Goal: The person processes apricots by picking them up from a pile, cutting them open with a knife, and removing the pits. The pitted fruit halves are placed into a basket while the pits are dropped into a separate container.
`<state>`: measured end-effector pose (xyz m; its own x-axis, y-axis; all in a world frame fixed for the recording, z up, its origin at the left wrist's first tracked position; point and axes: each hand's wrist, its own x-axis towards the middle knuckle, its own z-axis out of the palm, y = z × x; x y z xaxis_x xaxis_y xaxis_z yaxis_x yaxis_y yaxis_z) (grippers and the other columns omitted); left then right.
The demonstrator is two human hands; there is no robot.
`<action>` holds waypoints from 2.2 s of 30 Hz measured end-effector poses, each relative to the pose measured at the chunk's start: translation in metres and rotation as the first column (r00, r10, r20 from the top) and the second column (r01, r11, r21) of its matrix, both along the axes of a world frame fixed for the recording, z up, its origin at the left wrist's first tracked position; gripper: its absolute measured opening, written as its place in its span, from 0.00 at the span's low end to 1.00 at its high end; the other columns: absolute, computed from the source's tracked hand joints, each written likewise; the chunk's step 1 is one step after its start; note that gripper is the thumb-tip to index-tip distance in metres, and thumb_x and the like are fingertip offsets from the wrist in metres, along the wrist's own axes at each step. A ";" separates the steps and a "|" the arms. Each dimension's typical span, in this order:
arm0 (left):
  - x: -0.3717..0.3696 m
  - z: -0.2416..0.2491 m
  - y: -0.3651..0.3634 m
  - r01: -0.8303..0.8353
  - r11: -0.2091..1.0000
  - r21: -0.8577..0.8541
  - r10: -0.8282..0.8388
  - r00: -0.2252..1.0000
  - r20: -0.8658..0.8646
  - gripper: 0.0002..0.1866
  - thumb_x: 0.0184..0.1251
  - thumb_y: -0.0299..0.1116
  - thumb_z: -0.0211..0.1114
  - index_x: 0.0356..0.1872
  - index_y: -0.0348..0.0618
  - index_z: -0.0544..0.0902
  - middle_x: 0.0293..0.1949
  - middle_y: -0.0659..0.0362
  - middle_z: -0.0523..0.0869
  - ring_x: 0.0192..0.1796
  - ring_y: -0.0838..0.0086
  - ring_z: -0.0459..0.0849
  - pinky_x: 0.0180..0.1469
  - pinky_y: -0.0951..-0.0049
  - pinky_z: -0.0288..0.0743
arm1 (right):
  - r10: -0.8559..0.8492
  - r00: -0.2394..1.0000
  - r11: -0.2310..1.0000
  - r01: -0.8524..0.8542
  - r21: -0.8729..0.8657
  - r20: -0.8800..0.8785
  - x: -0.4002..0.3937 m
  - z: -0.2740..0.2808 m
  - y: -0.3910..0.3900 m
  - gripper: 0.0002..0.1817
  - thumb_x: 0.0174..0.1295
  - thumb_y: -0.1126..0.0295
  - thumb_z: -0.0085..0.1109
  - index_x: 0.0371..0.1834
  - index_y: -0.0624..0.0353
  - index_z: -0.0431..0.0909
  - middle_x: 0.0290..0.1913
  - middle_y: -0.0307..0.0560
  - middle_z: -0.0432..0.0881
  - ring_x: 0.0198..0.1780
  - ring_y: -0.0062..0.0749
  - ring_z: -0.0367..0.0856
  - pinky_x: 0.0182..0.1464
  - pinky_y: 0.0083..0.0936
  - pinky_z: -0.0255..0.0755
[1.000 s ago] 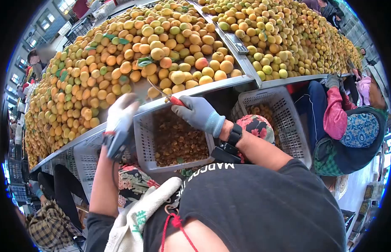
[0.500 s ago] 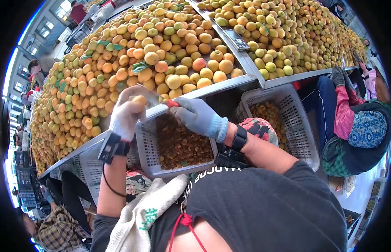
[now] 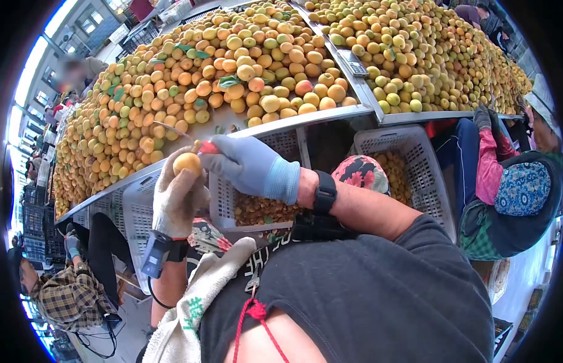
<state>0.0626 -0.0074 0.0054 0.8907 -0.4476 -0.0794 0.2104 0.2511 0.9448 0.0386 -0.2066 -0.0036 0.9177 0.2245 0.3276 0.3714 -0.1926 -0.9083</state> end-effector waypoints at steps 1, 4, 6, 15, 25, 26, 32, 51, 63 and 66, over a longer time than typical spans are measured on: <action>-0.003 0.001 0.001 -0.039 0.998 0.047 0.036 0.998 0.049 0.27 0.64 0.34 0.67 0.63 0.36 0.73 0.41 0.56 0.82 0.33 0.76 0.82 0.37 0.76 0.78 | -0.011 0.999 1.000 0.010 0.006 0.036 -0.003 0.000 0.001 0.15 0.74 0.60 0.52 0.47 0.62 0.75 0.35 0.57 0.80 0.36 0.45 0.80 0.41 0.33 0.73; -0.010 0.006 -0.002 -0.071 0.996 0.052 0.067 0.996 0.065 0.26 0.66 0.35 0.66 0.62 0.35 0.73 0.41 0.56 0.82 0.34 0.74 0.84 0.40 0.75 0.80 | 0.007 0.999 1.000 -0.007 0.004 0.043 -0.011 0.002 0.000 0.16 0.75 0.59 0.52 0.51 0.63 0.76 0.37 0.52 0.81 0.38 0.33 0.77 0.44 0.29 0.72; -0.013 0.007 -0.003 -0.061 0.998 0.028 0.059 0.997 0.057 0.29 0.65 0.31 0.67 0.65 0.35 0.70 0.42 0.54 0.83 0.36 0.72 0.85 0.43 0.71 0.81 | 0.033 0.999 0.999 -0.033 -0.004 0.011 -0.012 0.003 -0.001 0.18 0.76 0.59 0.52 0.56 0.63 0.76 0.39 0.47 0.82 0.40 0.24 0.75 0.46 0.25 0.72; -0.010 0.005 0.000 -0.034 0.990 -0.141 0.034 0.999 0.000 0.29 0.62 0.26 0.67 0.65 0.34 0.69 0.47 0.50 0.84 0.43 0.65 0.88 0.46 0.69 0.85 | 0.031 0.999 0.998 -0.029 -0.060 0.018 -0.015 0.006 -0.003 0.19 0.76 0.57 0.52 0.53 0.63 0.76 0.38 0.56 0.82 0.38 0.29 0.77 0.45 0.31 0.73; 0.003 -0.003 0.009 -0.119 0.992 0.051 0.104 0.966 0.236 0.23 0.64 0.35 0.69 0.55 0.32 0.77 0.44 0.52 0.86 0.48 0.68 0.85 0.58 0.67 0.77 | 0.060 0.998 0.963 -0.053 -0.265 0.019 -0.018 0.004 -0.006 0.18 0.74 0.54 0.51 0.41 0.61 0.72 0.27 0.59 0.75 0.32 0.57 0.79 0.33 0.39 0.69; 0.003 -0.002 0.010 -0.124 0.991 0.044 0.112 0.972 0.204 0.23 0.60 0.33 0.71 0.54 0.34 0.78 0.44 0.56 0.86 0.46 0.73 0.83 0.55 0.73 0.75 | 0.054 0.998 0.962 -0.048 -0.268 0.017 -0.019 0.006 -0.006 0.18 0.74 0.54 0.51 0.41 0.61 0.72 0.27 0.58 0.76 0.31 0.55 0.78 0.34 0.38 0.69; -0.004 0.013 0.004 -0.173 0.947 0.271 0.098 0.958 0.271 0.22 0.55 0.23 0.69 0.53 0.35 0.78 0.45 0.59 0.84 0.46 0.77 0.81 0.53 0.78 0.74 | 0.033 0.998 0.980 -0.022 -0.197 0.053 -0.019 0.013 -0.005 0.18 0.75 0.54 0.48 0.46 0.60 0.75 0.34 0.62 0.81 0.39 0.60 0.82 0.39 0.41 0.74; -0.010 0.017 -0.007 -0.307 0.747 0.589 -0.146 0.789 0.596 0.20 0.56 0.28 0.73 0.49 0.43 0.75 0.39 0.52 0.85 0.42 0.64 0.86 0.47 0.67 0.79 | 0.030 0.987 0.998 -0.037 -0.041 -0.158 -0.023 0.010 0.006 0.19 0.76 0.57 0.49 0.43 0.65 0.74 0.27 0.56 0.73 0.28 0.36 0.67 0.35 0.32 0.69; -0.001 0.005 -0.006 -0.007 1.000 0.010 0.006 0.988 0.155 0.23 0.55 0.23 0.70 0.54 0.40 0.77 0.44 0.58 0.84 0.45 0.72 0.83 0.51 0.70 0.78 | 0.555 0.702 0.777 -0.247 0.579 -0.446 -0.017 0.010 -0.002 0.30 0.76 0.40 0.35 0.21 0.48 0.62 0.15 0.29 0.59 0.13 0.16 0.54 0.16 0.20 0.47; 0.007 0.003 -0.008 -0.010 0.969 -0.245 0.037 0.994 0.103 0.25 0.59 0.24 0.68 0.58 0.37 0.75 0.47 0.55 0.84 0.46 0.70 0.84 0.53 0.69 0.79 | 0.429 0.816 0.853 -0.224 0.472 -0.388 -0.015 0.003 0.002 0.24 0.78 0.52 0.45 0.27 0.57 0.72 0.18 0.32 0.68 0.19 0.18 0.64 0.23 0.19 0.58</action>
